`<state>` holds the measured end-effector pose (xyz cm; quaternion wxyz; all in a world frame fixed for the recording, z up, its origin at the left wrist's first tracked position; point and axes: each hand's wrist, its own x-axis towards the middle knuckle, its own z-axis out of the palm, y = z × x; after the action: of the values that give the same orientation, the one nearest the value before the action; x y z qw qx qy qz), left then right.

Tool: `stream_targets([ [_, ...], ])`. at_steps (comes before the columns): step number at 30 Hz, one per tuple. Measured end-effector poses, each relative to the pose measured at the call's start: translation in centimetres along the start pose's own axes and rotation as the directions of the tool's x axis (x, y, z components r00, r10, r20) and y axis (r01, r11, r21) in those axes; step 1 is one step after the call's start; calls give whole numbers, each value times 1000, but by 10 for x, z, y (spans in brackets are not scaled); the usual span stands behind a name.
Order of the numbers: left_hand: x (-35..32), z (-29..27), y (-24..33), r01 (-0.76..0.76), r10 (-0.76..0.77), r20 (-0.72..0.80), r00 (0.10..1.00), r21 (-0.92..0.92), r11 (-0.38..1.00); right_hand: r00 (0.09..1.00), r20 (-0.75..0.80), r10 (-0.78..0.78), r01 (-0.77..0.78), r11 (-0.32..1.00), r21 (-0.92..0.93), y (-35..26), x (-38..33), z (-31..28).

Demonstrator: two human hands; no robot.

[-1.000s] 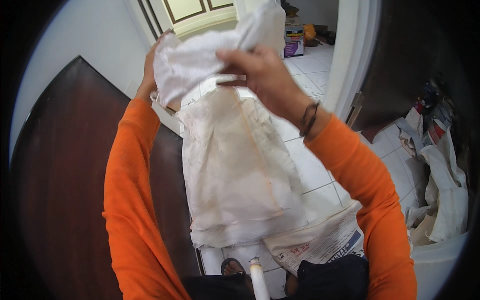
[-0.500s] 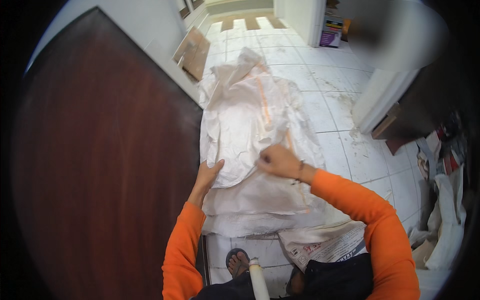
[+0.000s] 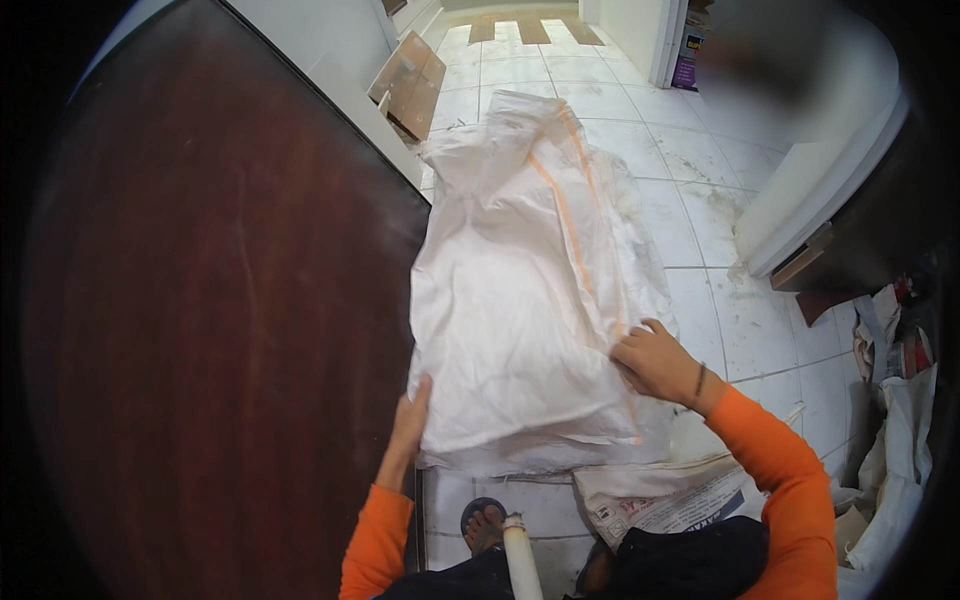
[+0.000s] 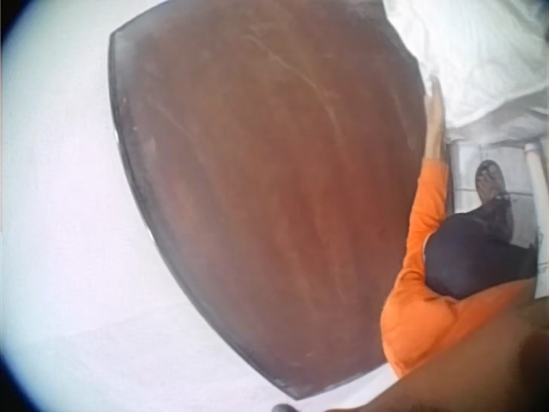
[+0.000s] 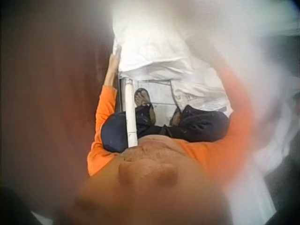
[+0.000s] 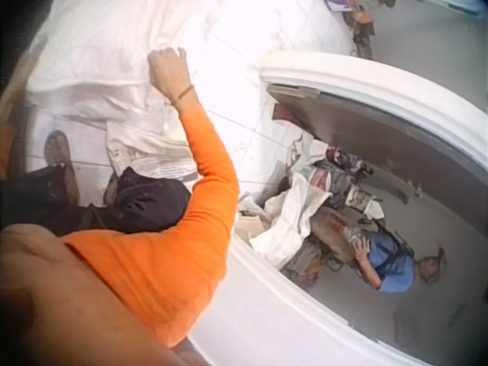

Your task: The person sits on a tiled floor and folds multiple large white woven sacks one by one. They smooth each sack, fold it into a smaller rectangle, and stack the folded sacks into a neat pile. The person handles the sacks by hand without using tools.

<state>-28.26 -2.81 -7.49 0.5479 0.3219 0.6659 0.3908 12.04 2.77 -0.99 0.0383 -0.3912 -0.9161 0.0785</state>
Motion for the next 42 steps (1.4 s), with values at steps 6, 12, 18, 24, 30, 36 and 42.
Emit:
stream_targets([
  [6,-9,3,-57,-238,253,51,966,553,798,947,133,293,-315,927,204,-10,-29,-7],
  [12,-26,42,-9,-399,770,-104,630,807,435,858,-123,498,-428,827,365,60,41,-38],
  [18,-22,155,0,-681,625,407,667,672,290,593,-57,803,-565,466,681,166,197,-43],
  [24,28,175,-73,-627,432,469,770,678,383,752,-32,659,-575,678,458,301,269,-32],
  [30,39,153,-94,-563,327,461,825,714,415,639,-158,753,-533,581,615,251,385,-167],
  [36,43,161,-99,-592,290,518,805,668,451,668,-417,617,-691,722,-38,278,388,-43],
  [42,46,154,-98,-571,305,483,821,680,460,596,-512,618,-608,764,214,242,357,60],
])
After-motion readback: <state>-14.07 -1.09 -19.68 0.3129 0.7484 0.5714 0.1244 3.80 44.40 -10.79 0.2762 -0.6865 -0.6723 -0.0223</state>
